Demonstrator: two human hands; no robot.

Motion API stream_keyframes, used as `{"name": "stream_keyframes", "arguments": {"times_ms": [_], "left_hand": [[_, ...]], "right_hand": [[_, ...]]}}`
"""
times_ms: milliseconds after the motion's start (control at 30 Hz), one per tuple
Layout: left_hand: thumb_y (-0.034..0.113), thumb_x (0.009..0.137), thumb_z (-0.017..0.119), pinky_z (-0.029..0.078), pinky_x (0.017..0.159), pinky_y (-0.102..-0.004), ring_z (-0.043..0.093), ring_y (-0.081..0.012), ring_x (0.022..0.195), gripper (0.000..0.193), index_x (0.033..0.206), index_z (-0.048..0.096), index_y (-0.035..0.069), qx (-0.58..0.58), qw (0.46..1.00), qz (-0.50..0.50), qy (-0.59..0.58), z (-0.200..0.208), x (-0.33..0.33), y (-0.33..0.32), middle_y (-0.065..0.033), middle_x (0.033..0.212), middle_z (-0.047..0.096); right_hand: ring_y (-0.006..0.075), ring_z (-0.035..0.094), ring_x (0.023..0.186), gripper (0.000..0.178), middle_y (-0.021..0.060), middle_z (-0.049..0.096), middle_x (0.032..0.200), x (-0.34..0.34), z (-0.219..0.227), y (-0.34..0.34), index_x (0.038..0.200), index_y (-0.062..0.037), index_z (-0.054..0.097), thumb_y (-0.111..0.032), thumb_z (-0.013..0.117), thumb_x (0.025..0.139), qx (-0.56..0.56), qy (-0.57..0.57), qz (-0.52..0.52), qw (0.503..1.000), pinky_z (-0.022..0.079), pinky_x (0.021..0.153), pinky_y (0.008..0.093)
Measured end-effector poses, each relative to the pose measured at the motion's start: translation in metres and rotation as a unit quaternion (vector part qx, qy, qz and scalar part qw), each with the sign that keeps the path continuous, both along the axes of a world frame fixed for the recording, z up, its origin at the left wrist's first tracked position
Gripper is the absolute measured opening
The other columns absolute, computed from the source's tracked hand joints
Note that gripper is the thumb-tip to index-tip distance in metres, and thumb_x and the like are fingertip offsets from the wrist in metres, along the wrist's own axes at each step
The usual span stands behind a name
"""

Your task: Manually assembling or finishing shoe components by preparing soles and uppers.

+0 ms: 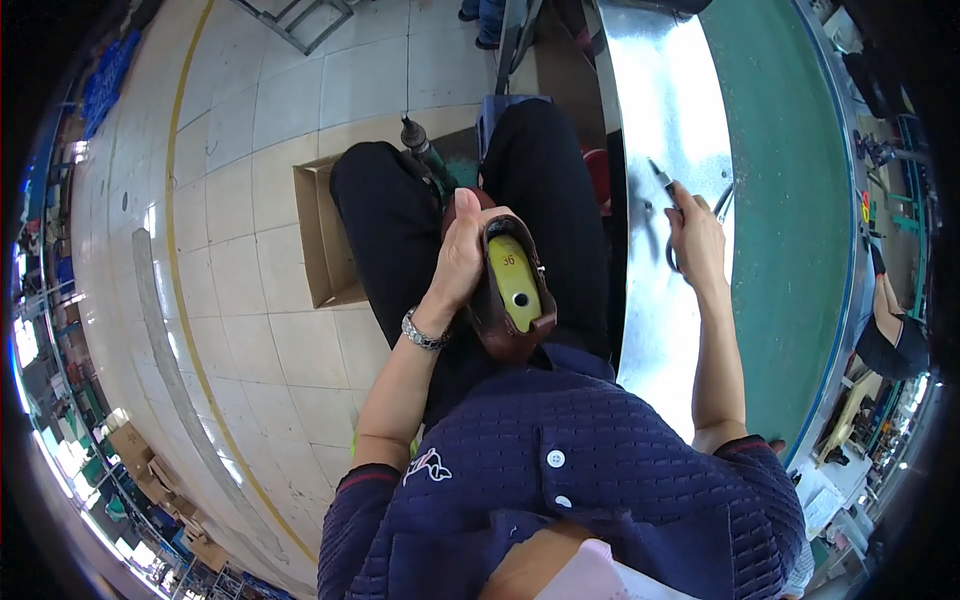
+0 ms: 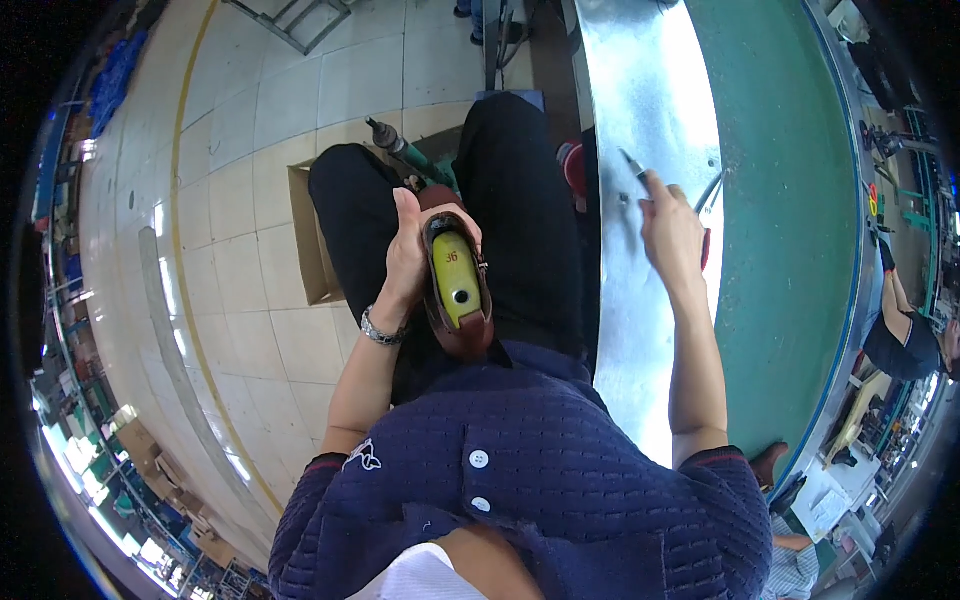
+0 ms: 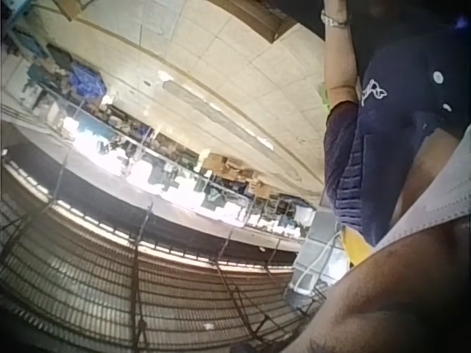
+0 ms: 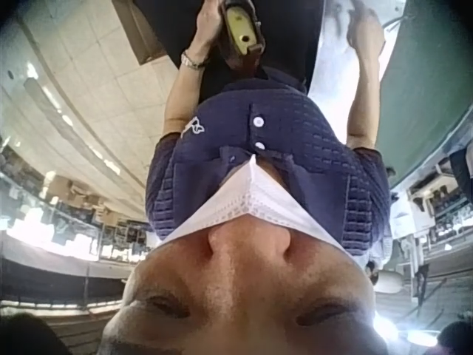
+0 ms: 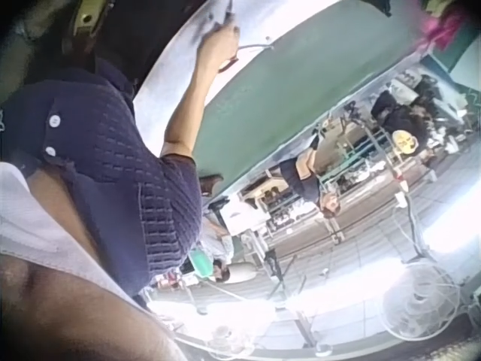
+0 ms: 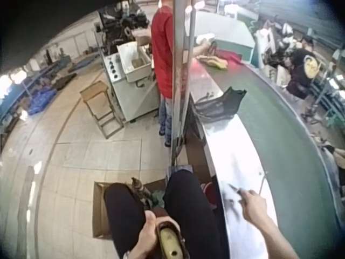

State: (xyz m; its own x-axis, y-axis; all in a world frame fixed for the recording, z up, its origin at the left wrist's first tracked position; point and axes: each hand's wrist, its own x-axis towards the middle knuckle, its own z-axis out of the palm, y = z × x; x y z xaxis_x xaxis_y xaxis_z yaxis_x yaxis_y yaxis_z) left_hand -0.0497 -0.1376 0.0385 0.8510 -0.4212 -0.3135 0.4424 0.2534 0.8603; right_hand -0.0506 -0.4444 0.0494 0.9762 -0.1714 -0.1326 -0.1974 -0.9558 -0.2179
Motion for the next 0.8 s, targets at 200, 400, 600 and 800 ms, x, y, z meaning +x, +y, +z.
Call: {"name": "stream_keyframes", "arguments": {"times_ms": [200, 400, 600, 800], "left_hand": [[0.066, 0.094, 0.006, 0.045, 0.067, -0.0248, 0.058, -0.0153, 0.066, 0.089, 0.079, 0.062, -0.001, -0.002, 0.992, -0.051, -0.116, 0.026, 0.031, -0.012, -0.0075, 0.069, 0.06], [0.064, 0.092, -0.009, 0.041, 0.087, -0.0462, 0.062, -0.0393, 0.08, 0.096, 0.073, 0.061, 0.0, -0.499, 0.824, -0.239, -0.118, 0.034, 0.088, -0.029, -0.0187, 0.07, 0.063], [0.047, 0.102, 0.024, 0.04, 0.102, -0.0444, 0.058, -0.0337, 0.103, 0.059, 0.118, 0.056, 0.0, -0.541, 0.821, -0.1, 0.152, 0.051, 0.081, -0.047, -0.0176, 0.106, 0.063], [0.041, 0.1, 0.038, 0.038, 0.104, -0.0493, 0.051, -0.0342, 0.12, 0.047, 0.128, 0.049, 0.004, -0.167, 0.97, 0.082, 0.158, 0.021, 0.086, -0.045, -0.0186, 0.128, 0.055]], "right_hand": [[0.035, 0.054, 0.112, 0.057, 0.0169, 0.056, 0.122, 0.009, -0.028, -0.033, 0.126, -0.0097, 0.055, -0.002, 0.069, 0.072, -0.093, -0.087, 0.068, 0.99, 0.046, 0.092, 0.0441], [0.0363, 0.037, 0.132, 0.081, 0.0159, 0.045, 0.136, 0.026, 0.056, 0.059, 0.132, -0.0095, 0.049, -0.018, 0.083, 0.059, 0.336, -0.125, 0.384, 0.851, 0.031, 0.109, 0.0469], [0.0206, 0.064, 0.086, 0.051, 0.0085, 0.067, 0.096, 0.013, 0.08, 0.031, 0.108, 0.0002, 0.062, -0.018, 0.084, 0.066, 0.477, -0.033, 0.293, 0.828, 0.049, 0.076, 0.0315], [0.0135, 0.063, 0.084, 0.039, 0.0069, 0.067, 0.096, -0.031, 0.013, 0.025, 0.11, 0.0057, 0.062, -0.013, 0.071, 0.078, 0.827, -0.053, -0.146, 0.54, 0.05, 0.077, 0.0275]]}}
